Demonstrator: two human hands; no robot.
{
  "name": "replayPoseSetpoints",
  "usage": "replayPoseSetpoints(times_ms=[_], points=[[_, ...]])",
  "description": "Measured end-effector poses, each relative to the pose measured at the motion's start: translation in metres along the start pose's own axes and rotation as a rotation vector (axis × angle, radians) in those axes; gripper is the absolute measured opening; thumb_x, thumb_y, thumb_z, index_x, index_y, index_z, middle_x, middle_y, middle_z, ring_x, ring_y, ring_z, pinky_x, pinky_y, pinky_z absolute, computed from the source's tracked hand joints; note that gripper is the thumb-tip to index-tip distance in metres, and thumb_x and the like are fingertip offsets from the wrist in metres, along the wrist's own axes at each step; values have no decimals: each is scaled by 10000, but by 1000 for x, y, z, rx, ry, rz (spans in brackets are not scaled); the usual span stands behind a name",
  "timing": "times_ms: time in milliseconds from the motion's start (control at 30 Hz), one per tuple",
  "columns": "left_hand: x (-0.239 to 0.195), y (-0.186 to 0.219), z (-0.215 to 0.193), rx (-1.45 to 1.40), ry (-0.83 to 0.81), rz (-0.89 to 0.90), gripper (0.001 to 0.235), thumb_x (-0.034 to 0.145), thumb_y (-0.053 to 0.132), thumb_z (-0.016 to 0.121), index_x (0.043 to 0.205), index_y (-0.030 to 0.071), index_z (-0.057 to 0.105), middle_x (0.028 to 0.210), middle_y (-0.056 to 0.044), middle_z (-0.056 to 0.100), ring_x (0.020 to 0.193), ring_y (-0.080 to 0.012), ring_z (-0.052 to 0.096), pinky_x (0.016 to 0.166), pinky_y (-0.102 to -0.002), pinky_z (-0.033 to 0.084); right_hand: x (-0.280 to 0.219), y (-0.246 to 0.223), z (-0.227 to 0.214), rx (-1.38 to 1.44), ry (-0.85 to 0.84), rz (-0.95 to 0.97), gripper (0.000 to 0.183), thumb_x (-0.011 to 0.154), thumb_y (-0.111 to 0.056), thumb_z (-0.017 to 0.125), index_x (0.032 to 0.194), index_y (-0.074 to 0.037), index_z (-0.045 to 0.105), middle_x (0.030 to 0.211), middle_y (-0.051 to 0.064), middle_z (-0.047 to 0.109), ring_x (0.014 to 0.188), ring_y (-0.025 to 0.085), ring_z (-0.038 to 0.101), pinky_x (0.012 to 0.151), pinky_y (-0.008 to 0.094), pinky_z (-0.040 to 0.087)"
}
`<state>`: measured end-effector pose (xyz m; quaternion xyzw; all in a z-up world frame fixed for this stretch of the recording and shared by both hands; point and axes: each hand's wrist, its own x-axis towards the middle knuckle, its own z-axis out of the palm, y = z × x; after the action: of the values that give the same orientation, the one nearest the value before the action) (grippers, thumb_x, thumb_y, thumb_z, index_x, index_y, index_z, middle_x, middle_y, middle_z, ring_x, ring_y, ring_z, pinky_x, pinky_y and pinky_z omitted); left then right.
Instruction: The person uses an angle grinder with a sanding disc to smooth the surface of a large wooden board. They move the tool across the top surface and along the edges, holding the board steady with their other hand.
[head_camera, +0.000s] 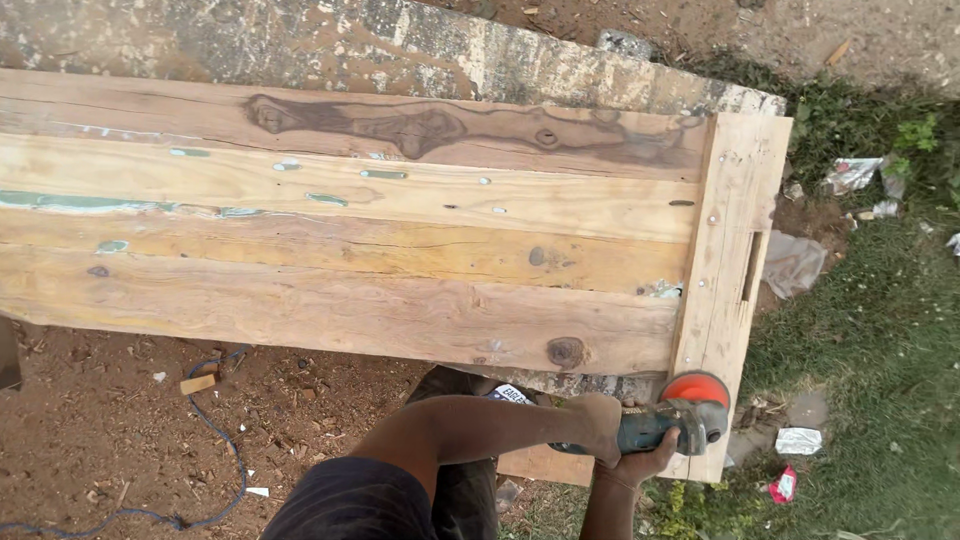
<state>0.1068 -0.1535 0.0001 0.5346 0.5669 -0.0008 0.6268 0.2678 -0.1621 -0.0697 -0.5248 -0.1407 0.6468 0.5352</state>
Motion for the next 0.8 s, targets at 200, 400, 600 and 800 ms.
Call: replayPoseSetpoints(times_ms=[200, 400, 600, 800], points=[[27, 19, -69, -25, 70, -23, 664, 567, 415, 863, 1089, 23, 743, 1031, -167, 765, 915, -259, 753, 802, -362, 615, 58, -13, 57, 78, -89, 72, 553, 994, -556, 577, 1188, -41, 628, 1003, 125, 702, 903, 280, 709, 802, 432, 608], [74, 30, -156, -104, 189, -23, 683, 559, 392, 872, 1113, 22, 719, 1028, -138, 761, 932, -237, 750, 827, -343, 612, 143, -23, 139, 106, -180, 31, 442, 1027, -438, 636, 1149, -13, 628, 940, 130, 690, 817, 266, 683, 779, 398, 595], [96, 28, -235, -177, 314, -61, 736, 552, 352, 879, 1167, 6, 671, 1037, -132, 739, 959, -227, 750, 845, -320, 610, 196, -34, 233, 44, -242, 74, 406, 955, -399, 683, 1062, -11, 627, 842, 133, 684, 716, 265, 690, 696, 393, 605], [112, 22, -294, -340, 464, -63, 653, 554, 280, 844, 1134, 29, 679, 981, -90, 750, 862, -189, 753, 770, -303, 624, 266, -31, 295, -36, -479, 124, 380, 996, -358, 667, 1118, 1, 631, 909, 146, 700, 779, 281, 704, 712, 399, 619]])
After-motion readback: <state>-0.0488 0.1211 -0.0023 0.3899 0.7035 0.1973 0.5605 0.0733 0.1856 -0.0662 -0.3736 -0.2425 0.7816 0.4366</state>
